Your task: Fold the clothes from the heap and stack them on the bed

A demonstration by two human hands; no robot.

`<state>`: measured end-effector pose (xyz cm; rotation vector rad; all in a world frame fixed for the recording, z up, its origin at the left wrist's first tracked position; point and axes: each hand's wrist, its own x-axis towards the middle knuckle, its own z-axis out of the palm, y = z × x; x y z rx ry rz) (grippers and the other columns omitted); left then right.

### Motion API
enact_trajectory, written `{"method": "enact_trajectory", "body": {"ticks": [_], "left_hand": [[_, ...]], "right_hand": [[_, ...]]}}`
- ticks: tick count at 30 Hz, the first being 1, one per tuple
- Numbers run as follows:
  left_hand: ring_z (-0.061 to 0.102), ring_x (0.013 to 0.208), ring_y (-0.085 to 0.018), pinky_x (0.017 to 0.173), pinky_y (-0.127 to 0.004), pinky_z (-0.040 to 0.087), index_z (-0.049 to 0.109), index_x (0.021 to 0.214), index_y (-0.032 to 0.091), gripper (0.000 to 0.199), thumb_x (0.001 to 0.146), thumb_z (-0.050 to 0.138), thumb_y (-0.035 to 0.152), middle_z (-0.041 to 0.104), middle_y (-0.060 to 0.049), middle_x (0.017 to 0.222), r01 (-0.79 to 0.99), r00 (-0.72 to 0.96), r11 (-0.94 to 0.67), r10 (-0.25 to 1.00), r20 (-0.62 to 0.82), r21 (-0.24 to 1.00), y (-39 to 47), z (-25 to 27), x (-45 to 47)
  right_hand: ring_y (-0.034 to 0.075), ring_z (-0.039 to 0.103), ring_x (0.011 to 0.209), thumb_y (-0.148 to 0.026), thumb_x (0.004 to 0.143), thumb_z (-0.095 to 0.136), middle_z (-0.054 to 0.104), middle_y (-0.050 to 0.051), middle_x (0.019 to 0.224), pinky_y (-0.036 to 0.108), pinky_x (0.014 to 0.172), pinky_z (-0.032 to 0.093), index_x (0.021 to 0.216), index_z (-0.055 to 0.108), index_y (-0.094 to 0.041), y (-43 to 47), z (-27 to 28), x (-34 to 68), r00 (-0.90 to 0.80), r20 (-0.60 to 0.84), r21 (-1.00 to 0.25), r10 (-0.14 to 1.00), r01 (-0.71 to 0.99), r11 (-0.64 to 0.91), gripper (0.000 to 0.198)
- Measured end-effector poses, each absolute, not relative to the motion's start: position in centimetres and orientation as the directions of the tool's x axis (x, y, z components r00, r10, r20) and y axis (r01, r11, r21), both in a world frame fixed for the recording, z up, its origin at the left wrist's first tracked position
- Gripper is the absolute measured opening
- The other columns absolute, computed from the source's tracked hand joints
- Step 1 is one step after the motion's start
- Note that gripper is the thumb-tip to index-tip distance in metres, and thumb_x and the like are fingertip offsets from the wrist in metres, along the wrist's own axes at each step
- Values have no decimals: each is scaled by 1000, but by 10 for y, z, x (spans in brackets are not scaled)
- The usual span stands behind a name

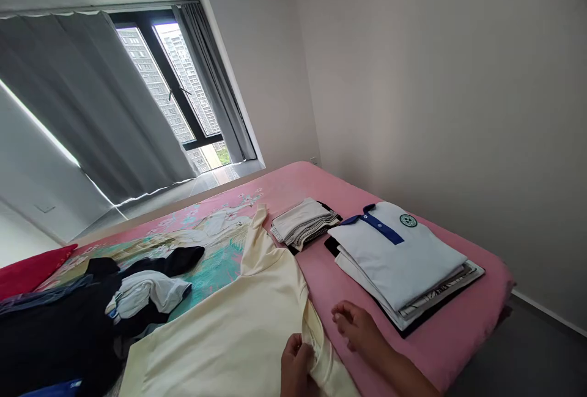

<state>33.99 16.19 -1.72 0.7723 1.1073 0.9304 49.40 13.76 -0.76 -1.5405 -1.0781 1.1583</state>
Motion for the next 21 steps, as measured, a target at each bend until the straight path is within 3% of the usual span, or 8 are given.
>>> {"method": "enact_trajectory", "body": {"ticks": [4,9,13,15,17,19,21], "left_hand": [[43,44,-9,48,-22,35,48,58,20,21,48,66,25,49,5,49,-366,169,429,904,-394,826,159,-21,328],[49,47,-12,52,-26,41,53,61,20,23,48,69,30,51,3,51,-371,248,449,891,-379,813,158,-15,330],[56,57,-19,62,-33,47,57,64,21,26,54,72,40,56,-1,57,-334,229,382,920,-319,862,156,-19,329],[61,73,-25,75,-38,47,62,65,22,25,57,72,43,63,-7,69,-160,101,194,979,-180,968,155,-26,322],[59,94,-31,92,-43,41,68,69,24,19,59,73,39,66,-12,89,146,-32,-56,998,61,988,155,-36,313],[52,111,-34,105,-48,28,71,79,28,20,59,73,32,65,-13,107,441,-47,-222,962,270,870,155,-51,303],[50,116,-34,108,-51,21,71,89,30,27,62,71,31,64,-10,115,629,19,-311,922,386,712,155,-68,296]], "right_hand": [[9,50,49,-35,76,46,62,1,82,20,41,34,101,53,-20,189,-25,486,159,-239,-924,958,264,-275,29],[16,57,76,-27,68,56,65,3,89,24,63,38,92,59,-20,229,-22,458,183,-99,-888,978,427,-170,24],[17,58,78,-26,77,48,67,3,88,25,67,36,88,61,-22,248,-11,458,166,-25,-864,986,493,-105,18],[17,58,78,-29,82,43,67,4,87,26,67,35,96,60,-22,261,-5,472,189,0,-852,982,514,-99,24],[18,57,81,-28,83,42,67,6,91,27,69,35,102,59,-21,276,1,490,209,18,-840,978,534,-99,27],[19,57,84,-24,79,46,67,7,92,27,71,35,96,62,-20,290,2,505,195,16,-831,981,548,-95,24],[19,58,81,-20,72,52,68,6,86,26,69,37,82,65,-18,297,-4,514,156,-17,-827,988,553,-102,16]]}}
